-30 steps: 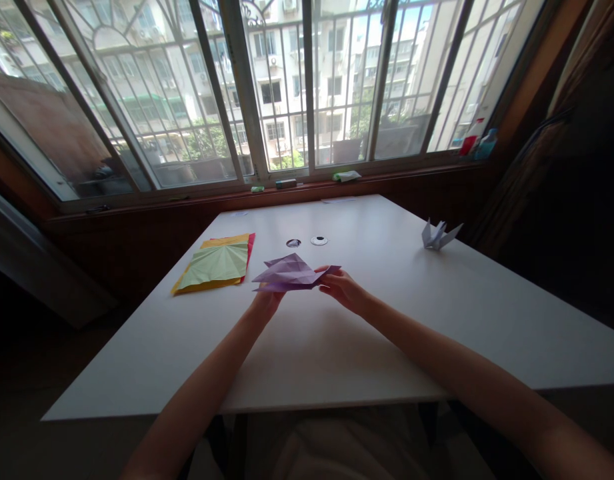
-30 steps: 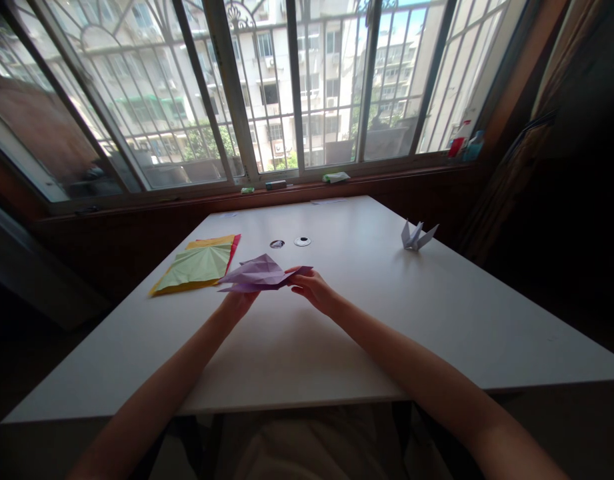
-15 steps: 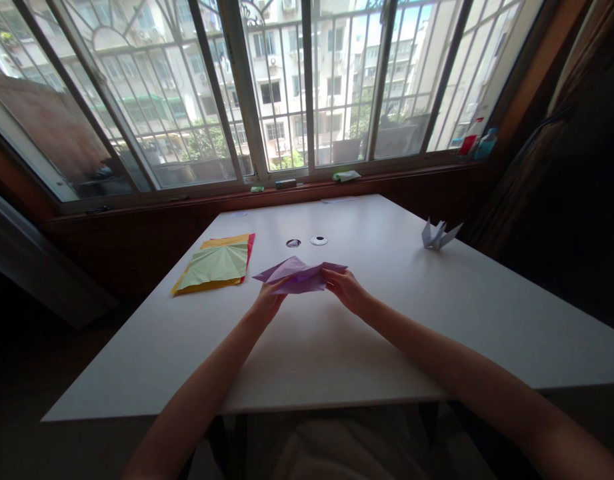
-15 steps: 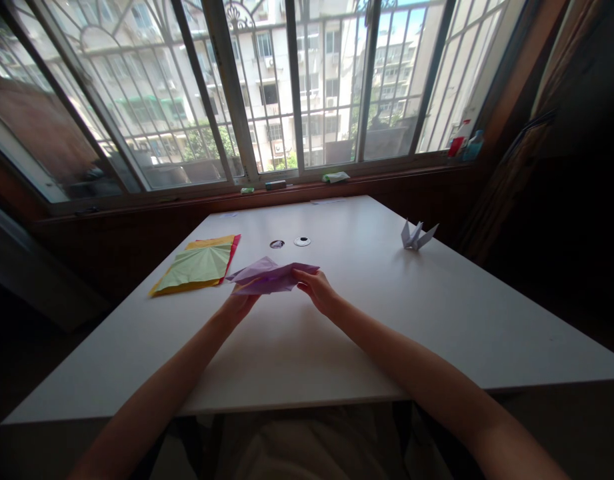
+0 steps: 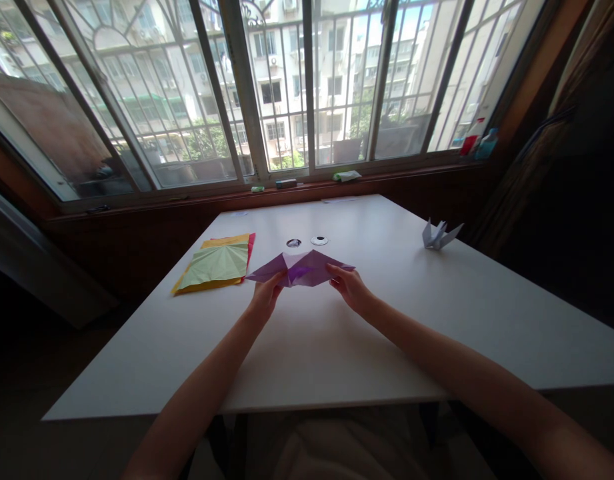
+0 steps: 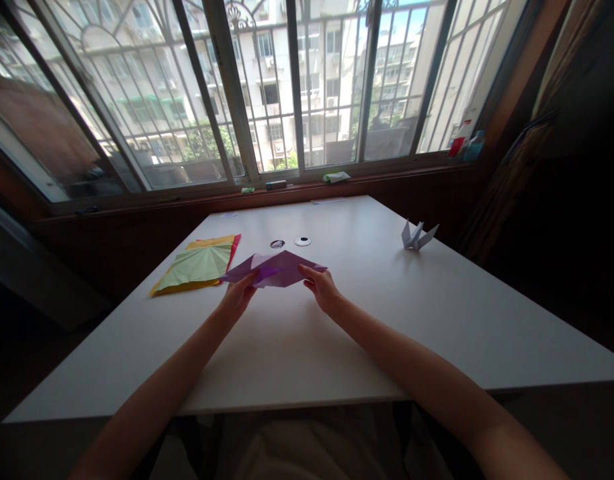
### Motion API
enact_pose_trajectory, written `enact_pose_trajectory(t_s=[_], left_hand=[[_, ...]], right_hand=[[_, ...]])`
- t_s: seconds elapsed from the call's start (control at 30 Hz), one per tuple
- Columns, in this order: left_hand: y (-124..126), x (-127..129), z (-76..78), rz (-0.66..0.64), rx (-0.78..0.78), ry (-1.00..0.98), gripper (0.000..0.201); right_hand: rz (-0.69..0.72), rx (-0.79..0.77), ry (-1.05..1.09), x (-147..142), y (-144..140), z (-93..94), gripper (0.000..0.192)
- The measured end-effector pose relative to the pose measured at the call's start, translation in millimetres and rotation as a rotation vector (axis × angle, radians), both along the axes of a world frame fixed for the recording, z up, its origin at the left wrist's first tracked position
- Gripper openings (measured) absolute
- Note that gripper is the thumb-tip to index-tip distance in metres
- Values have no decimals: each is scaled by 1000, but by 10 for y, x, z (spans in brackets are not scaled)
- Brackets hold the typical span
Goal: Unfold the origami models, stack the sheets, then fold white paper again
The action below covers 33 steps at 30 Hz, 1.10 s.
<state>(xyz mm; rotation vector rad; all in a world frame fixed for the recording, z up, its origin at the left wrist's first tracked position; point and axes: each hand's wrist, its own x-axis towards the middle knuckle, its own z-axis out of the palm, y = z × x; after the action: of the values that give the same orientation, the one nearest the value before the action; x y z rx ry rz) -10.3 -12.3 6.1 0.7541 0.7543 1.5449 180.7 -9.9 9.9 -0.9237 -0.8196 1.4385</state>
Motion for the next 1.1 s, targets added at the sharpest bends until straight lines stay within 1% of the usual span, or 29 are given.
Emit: enact_pose_trajectory(t_s=[0.1, 0.37, 0.5, 0.6, 0.73, 0.87, 1.1], left_hand=[[6, -15, 2, 30, -25, -3, 34], [35, -44, -1, 55, -57, -40, 27], [43, -52, 14, 89, -109, -92, 14], [51, -66, 18, 155, -164, -114, 4], [69, -81, 7, 234, -181, -114, 11], [71, -83, 3, 253, -182, -90, 17], [70, -97, -8, 298, -205, -37, 19]], right_hand=[[-30, -2, 3, -2, -8, 18, 19], [-88, -23, 7, 5, 20, 2, 19], [-130, -32, 38, 27, 40, -15, 16], [-162, -38, 51, 45, 58, -30, 16], [-216, -57, 67, 60, 78, -39, 19], [-285, -98, 68, 64, 89, -33, 19], [-325, -131, 15, 77, 85, -13, 15]])
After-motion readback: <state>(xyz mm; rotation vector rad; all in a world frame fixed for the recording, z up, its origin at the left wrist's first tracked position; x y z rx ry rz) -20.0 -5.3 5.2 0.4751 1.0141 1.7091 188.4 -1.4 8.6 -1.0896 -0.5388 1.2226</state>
